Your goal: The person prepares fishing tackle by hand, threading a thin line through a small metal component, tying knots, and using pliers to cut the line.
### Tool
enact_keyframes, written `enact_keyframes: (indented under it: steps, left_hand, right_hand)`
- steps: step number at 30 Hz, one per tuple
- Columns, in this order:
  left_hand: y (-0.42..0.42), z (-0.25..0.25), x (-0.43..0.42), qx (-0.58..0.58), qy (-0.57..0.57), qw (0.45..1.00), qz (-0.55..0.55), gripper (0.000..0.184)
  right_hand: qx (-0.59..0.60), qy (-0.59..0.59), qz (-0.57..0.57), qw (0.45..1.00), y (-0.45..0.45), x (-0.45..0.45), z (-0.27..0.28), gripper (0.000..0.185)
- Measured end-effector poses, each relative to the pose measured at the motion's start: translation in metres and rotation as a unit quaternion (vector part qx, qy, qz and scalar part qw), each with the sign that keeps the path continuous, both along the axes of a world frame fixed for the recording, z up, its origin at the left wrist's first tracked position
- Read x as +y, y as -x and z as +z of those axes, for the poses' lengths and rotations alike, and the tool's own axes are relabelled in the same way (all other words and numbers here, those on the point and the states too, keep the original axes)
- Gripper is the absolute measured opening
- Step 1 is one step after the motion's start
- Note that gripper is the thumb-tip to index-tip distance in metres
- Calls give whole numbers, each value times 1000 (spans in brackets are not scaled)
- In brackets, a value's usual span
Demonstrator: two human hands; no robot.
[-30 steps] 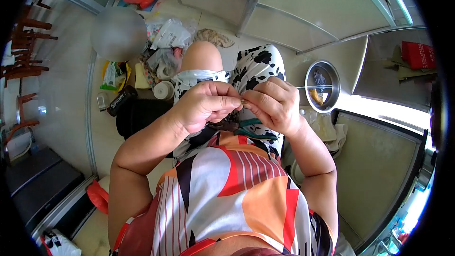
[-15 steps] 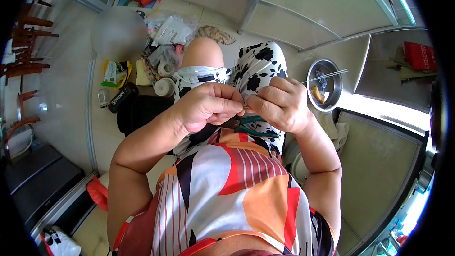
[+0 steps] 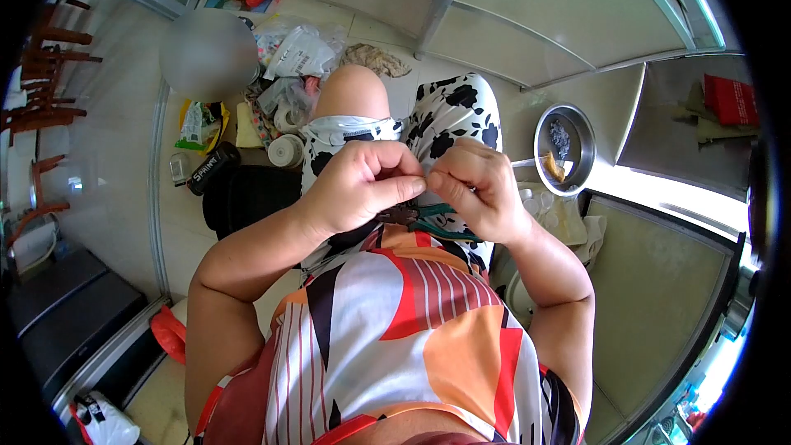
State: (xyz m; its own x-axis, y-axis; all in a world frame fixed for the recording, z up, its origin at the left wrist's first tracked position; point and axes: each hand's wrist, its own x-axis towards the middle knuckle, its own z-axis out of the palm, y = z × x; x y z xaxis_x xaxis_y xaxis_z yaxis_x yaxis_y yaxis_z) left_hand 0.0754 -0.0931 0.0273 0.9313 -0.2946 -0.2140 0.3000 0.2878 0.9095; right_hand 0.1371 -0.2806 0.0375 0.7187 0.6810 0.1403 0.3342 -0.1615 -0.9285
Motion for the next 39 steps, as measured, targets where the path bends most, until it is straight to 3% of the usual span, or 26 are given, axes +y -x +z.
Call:
enact_keyframes:
  steps: [2,4,8,12,15,17,22,28,33,36,38,39]
  left_hand:
    - [2,8,0,-102,-160,982,-5,2]
    - [4,4,-4,-141,-184,973,13,4]
    - [2,1,4,-56,-144,988,-9,6]
    - [3,0,9,-11,-90,996,-21,11]
    - [3,-3,14,21,-35,999,-16,14]
    - [3,-1,14,36,3,999,-9,14]
    - [1,5,9,74,41,996,28,10]
    - [4,-9,-2,-58,-165,981,81,5]
    - [0,-28,-11,-50,-177,975,122,5]
    - [-6,-32,-4,47,-94,991,87,4]
    - [-8,-26,3,105,-29,986,129,5]
    - [-8,-23,8,116,-49,984,130,5]
  right_hand:
    - [247,-5,-9,969,1,0,0,13]
    - [492,-4,12,871,-8,-1,2,17]
    - [487,-45,22,872,-6,2,0,20]
    - [310,33,57,949,-9,-2,3,19]
    - [87,107,63,988,-13,-3,15,13]
    - [-93,124,62,986,-16,-1,21,9]
    - [-172,143,60,973,-16,1,30,8]
    - [-169,197,-9,966,-4,2,18,10]
    - [-142,231,-28,962,-5,-2,0,9]
    - [-217,192,-39,956,-8,-6,-5,10]
    - [-333,188,-47,923,-2,-14,1,15]
    - [-390,185,-57,900,0,-18,4,17]
